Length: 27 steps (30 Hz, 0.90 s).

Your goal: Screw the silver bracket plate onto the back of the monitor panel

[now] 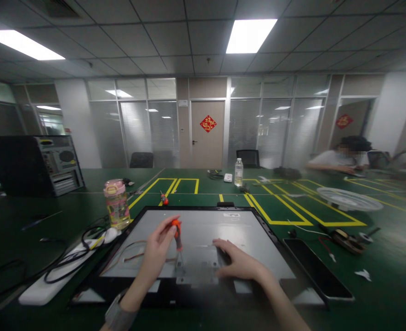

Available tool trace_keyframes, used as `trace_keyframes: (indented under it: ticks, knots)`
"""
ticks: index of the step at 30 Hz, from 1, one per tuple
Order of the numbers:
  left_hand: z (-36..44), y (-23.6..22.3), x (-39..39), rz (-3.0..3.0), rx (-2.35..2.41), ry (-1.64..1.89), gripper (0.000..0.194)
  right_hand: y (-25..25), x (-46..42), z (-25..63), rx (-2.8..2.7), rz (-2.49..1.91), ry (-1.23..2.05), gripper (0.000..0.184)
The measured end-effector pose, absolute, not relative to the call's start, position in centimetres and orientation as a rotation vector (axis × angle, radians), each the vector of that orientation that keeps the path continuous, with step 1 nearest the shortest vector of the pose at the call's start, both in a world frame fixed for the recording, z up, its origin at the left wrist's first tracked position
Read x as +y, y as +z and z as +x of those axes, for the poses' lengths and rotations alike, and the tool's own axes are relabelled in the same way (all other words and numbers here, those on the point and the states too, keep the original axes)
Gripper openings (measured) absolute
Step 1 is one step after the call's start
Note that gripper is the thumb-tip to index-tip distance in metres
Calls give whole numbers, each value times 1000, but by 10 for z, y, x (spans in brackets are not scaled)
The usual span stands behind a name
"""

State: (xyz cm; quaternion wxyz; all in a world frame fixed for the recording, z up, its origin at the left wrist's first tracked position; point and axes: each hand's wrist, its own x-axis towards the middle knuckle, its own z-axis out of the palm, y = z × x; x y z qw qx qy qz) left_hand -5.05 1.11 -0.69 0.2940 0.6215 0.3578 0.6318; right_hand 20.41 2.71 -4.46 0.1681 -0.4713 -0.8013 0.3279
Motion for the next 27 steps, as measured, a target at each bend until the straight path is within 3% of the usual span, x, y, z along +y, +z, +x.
trace_keyframes:
  ticks: [4, 10, 19, 27]
  knots:
    - [-52, -8, 13, 1691, 1059, 1792, 23, -44, 27, 203, -2273, -1351, 935, 86]
    - [-53, -4, 9, 1576, 972, 1757, 34, -42, 25, 202, -2273, -1364, 940, 84]
    - [-53, -8, 13, 1683, 1088, 1815, 23, -45, 27, 204, -2273, -1354, 933, 86]
    - [-51, -5, 7, 1580, 967, 1647, 36, -41, 24, 202, -2267, -1381, 940, 85]
